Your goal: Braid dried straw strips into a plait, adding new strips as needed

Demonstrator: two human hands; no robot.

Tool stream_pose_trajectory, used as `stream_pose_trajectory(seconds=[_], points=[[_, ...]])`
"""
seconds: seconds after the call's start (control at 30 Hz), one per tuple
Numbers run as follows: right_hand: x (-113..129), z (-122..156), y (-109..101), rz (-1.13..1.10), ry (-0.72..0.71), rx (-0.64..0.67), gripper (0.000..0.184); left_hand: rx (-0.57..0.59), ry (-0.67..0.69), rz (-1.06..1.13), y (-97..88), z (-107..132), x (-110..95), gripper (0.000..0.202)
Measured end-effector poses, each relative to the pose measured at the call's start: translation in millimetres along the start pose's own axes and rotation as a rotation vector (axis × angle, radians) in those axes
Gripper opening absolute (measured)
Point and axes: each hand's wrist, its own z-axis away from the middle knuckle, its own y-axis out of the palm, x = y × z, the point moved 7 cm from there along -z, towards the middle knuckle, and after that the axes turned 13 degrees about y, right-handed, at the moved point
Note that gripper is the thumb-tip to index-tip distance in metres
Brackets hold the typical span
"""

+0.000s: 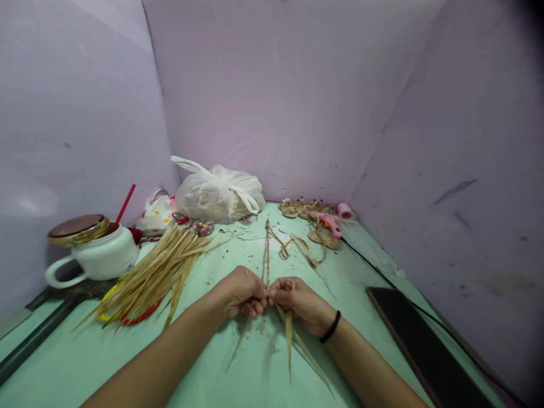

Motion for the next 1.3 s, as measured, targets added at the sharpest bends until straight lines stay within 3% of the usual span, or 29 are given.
stream_pose_trajectory(seconds=[0.1, 0.27, 0.4, 0.5, 0.6, 0.73, 0.87, 0.93, 1.0, 1.13, 1.3], points=[[3.2, -1.0, -2.3, 0.148, -0.048, -0.048, 0.006, -0.064, -0.019, -0.170, -9.4, -1.1, 1.5, 0.008], [11.8, 4.7, -16.7, 0.431, -0.153, -0.279, 0.005, -0.105, 0.041, -0.274, -10.6, 1.6, -7.6, 0.018], [8.2, 10.5, -16.6, 0.596, -0.079, -0.344, 0.012, -0.140, 0.012, -0.273, -6.0, 3.1, -4.8, 0.018], [3.9, 11.8, -8.9, 0.575, -0.063, -0.314, 0.011, -0.158, -0.008, -0.208, -6.5, 3.3, -1.2, 0.015], [5.3, 13.5, -5.9, 0.517, -0.115, -0.311, 0.009, -0.101, 0.015, -0.180, -8.6, 2.5, -1.1, 0.012], [10.8, 16.6, -3.3, 0.419, -0.099, -0.173, 0.009, -0.021, 0.099, -0.168, -10.5, 0.9, -6.4, 0.010], [17.0, 22.6, -12.4, 0.123, -0.002, -0.229, 0.008, 0.018, 0.131, -0.085, -7.5, 0.3, -9.6, 0.009], [11.4, 20.9, -3.8, 0.037, 0.091, -0.125, 0.008, 0.027, 0.145, -0.078, -6.4, 0.0, -11.2, 0.008], [5.9, 17.6, 3.4, 0.036, 0.134, -0.051, 0.009, 0.028, 0.159, -0.089, -6.5, -0.3, -12.5, 0.006], [3.9, 9.4, -3.6, 0.128, 0.056, -0.147, 0.010, 0.040, 0.170, -0.137, -5.7, 0.0, -12.3, 0.004], [3.6, 4.4, -6.0, 0.146, 0.029, -0.155, 0.006, 0.079, 0.215, -0.313, -6.3, 3.1, -15.4, 0.006]])
